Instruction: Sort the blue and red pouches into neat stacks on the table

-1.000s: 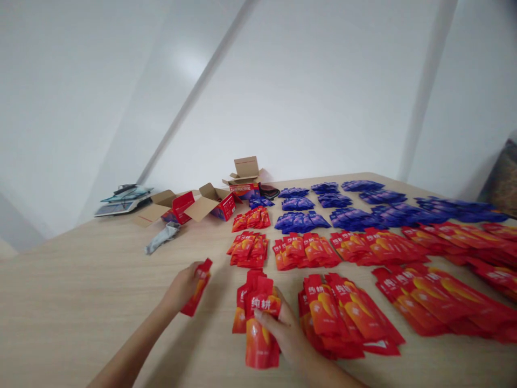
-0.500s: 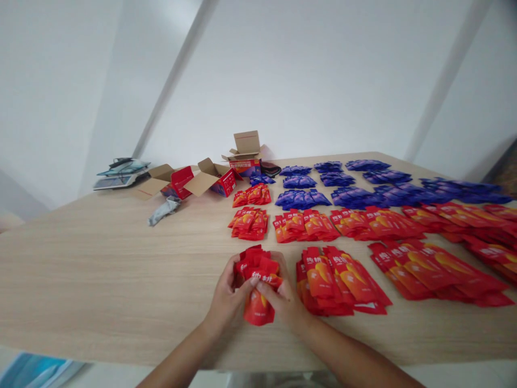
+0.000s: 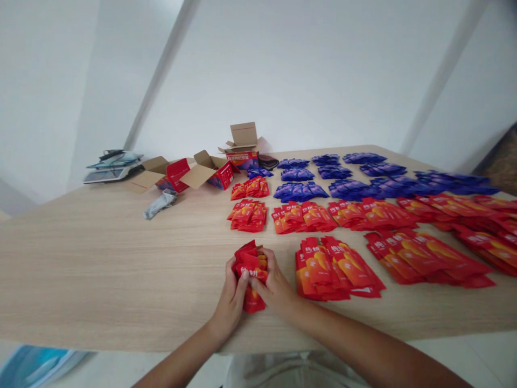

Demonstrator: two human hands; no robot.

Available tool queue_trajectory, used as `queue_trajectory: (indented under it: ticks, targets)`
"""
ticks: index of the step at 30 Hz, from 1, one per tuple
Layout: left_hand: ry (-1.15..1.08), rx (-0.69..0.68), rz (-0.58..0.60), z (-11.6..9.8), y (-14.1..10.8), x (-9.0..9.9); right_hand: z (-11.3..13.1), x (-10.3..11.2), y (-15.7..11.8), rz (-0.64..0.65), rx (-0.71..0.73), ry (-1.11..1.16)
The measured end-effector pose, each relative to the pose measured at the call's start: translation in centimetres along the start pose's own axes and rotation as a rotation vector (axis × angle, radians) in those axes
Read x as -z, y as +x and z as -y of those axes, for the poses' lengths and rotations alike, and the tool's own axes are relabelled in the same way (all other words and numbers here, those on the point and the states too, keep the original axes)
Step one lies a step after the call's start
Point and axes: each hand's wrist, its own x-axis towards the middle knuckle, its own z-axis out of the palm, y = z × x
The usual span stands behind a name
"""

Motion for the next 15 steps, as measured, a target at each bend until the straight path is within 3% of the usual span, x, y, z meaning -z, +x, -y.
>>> queue_trajectory:
  ticks: [4, 7, 11, 15]
  targets:
    - [0.006, 0.037, -0.013, -0.9, 2.3, 0.3, 0.1, -1.1, 1.8, -0.109, -0.087, 0.019]
    - [-0.012, 0.156, -0.055, -1.0, 5.0, 0.8, -0.9, -2.5, 4.0, -0.242, -0.238, 0.093]
    - [-0.024, 0.256, -0.03, 0.9, 6.8, 1.7, -3.0, -3.6, 5.9, -0.325, -0.496, 0.127]
    - [0.103, 0.239, -0.05, 3.5, 6.1, 2.1, -4.0, -3.7, 5.7, -0.364, -0.556, 0.06]
